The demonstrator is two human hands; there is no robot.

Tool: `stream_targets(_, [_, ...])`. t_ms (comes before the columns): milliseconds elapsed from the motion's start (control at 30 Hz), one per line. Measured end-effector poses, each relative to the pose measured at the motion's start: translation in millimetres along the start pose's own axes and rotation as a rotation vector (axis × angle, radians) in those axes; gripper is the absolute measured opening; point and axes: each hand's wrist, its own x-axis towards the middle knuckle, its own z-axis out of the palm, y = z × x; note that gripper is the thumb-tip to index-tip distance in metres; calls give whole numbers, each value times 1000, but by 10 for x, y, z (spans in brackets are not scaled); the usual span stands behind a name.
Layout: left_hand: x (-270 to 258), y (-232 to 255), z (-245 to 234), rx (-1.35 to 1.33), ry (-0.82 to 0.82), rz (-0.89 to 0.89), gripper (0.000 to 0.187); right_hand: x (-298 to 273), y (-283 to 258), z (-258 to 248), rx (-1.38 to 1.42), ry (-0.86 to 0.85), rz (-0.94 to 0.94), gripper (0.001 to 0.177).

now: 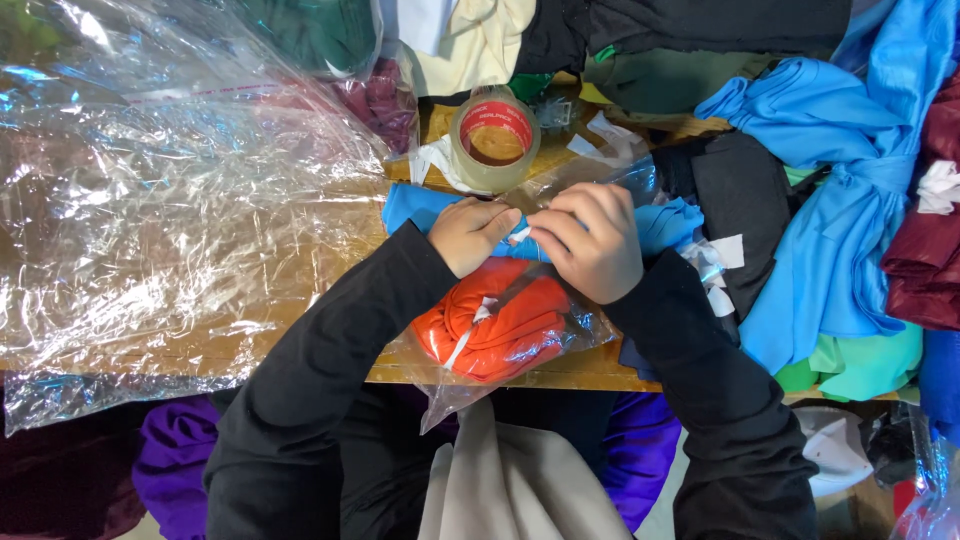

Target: Packaging folded fabrics into a plastic bag and sealing it with tape

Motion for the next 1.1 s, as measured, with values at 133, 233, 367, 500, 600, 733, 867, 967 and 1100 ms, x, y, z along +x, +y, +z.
stream_targets(133, [-11, -32, 8, -51, 3, -38, 52, 70, -71, -20, -136, 17, -169, 12])
stream_targets(233, [-11, -95, 56, -63, 29, -47, 52, 86, -93, -20, -199, 49, -234, 14])
stream_targets(367, [40, -168, 91, -138, 11, -48, 48, 70, -22, 18, -214, 66, -243, 14])
stream_targets(500, [69, -255, 93, -332, -56, -88, 38, 105, -2, -13, -136, 67, -154, 13])
stream_targets(600, [70, -312, 130, -294, -56, -76, 40, 41, 20, 30, -60, 16, -108, 12])
stream_targets(733, [110, -299, 142, -282, -62, -100, 35, 0, 63, 26, -36, -2, -56, 8])
stream_targets(867, [158, -246, 132, -475, 16, -78, 9, -34, 97, -10, -95, -37, 12, 6])
stream_targets(967, [144, -394, 143, -598, 49, -118, 25, -128, 161, -37, -155, -121, 54, 10])
stream_targets(1100, [82, -432, -67, -595, 53, -97, 33, -229, 297, -107, -304, -223, 150, 15])
